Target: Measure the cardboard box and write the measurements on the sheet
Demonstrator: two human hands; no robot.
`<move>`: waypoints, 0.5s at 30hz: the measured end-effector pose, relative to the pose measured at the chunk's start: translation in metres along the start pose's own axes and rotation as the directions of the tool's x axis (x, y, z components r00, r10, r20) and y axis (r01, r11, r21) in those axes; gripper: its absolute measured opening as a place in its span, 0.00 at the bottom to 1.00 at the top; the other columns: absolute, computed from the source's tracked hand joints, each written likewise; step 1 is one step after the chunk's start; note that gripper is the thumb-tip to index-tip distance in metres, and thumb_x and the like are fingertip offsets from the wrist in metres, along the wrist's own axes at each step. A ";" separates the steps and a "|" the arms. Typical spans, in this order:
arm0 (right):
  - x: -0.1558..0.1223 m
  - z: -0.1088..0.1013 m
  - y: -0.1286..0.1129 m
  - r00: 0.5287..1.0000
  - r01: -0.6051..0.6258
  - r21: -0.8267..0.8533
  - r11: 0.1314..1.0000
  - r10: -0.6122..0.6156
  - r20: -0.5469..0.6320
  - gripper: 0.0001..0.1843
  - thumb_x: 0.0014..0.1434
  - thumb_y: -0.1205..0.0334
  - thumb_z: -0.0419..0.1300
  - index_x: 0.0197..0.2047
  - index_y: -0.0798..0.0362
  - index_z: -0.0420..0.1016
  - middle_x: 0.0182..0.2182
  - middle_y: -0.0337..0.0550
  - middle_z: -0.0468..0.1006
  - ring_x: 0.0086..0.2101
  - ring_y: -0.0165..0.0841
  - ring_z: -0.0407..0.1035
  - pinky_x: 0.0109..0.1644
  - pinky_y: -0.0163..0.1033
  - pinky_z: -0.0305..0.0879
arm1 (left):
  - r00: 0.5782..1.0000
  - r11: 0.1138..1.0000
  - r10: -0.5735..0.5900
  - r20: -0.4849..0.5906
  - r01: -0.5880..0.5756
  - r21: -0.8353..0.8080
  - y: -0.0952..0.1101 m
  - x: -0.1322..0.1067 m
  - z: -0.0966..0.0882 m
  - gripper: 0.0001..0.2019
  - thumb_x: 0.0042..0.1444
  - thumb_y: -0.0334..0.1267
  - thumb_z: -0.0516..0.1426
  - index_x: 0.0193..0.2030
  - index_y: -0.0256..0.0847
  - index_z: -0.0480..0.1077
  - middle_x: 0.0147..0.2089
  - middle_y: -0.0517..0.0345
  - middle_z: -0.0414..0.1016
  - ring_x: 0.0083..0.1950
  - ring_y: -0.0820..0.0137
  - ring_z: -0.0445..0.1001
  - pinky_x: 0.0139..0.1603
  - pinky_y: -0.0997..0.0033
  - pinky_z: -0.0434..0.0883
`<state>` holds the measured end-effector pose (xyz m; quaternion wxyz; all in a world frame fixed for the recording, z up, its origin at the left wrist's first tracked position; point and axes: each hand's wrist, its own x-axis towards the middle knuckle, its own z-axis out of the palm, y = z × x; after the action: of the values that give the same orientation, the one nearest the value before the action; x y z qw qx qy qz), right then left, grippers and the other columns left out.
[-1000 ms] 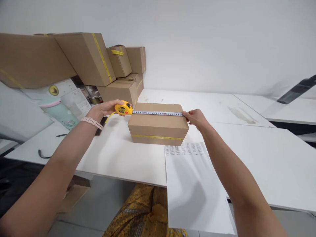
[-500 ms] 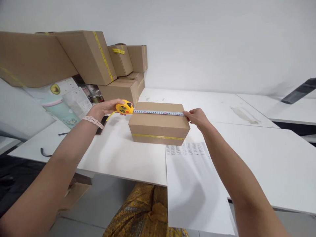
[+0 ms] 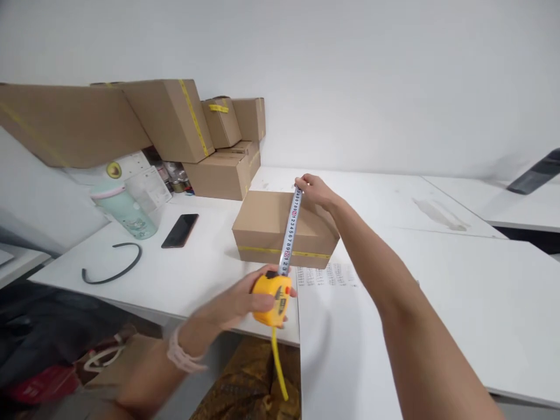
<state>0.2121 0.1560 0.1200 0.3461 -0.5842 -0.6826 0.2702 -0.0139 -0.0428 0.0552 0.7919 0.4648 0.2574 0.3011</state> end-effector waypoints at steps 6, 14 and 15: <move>0.037 0.026 0.005 0.997 -0.071 -0.232 0.970 0.078 0.019 0.14 0.66 0.54 0.54 0.33 0.52 0.72 0.43 0.53 0.80 0.41 0.41 0.70 0.50 0.46 0.65 | 0.967 0.989 0.128 -0.222 -0.141 -0.045 -0.003 0.036 0.032 0.25 0.47 0.56 0.70 0.40 0.37 0.71 0.41 0.53 0.73 0.32 0.72 0.74 0.35 0.66 0.78; 0.041 0.027 0.032 0.989 -0.050 -0.149 0.988 0.070 0.128 0.23 0.64 0.46 0.58 0.23 0.52 0.66 0.25 0.38 0.71 0.29 0.31 0.62 0.38 0.39 0.61 | 0.968 0.991 0.069 -0.242 -0.095 -0.098 0.000 0.032 0.042 0.28 0.47 0.60 0.67 0.42 0.37 0.71 0.38 0.55 0.71 0.31 0.70 0.75 0.27 0.69 0.78; 0.040 0.026 0.032 0.988 -0.047 -0.139 0.989 0.066 0.137 0.24 0.64 0.45 0.58 0.23 0.52 0.65 0.24 0.37 0.69 0.28 0.31 0.61 0.37 0.39 0.60 | 0.967 0.990 0.067 -0.247 -0.095 -0.105 -0.002 0.032 0.043 0.28 0.47 0.60 0.67 0.43 0.38 0.71 0.38 0.56 0.70 0.31 0.70 0.76 0.26 0.70 0.78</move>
<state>0.2080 0.2023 0.0854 0.2485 -0.6048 -0.7055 0.2736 0.0378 -0.0459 0.0675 0.7672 0.3878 0.3152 0.4021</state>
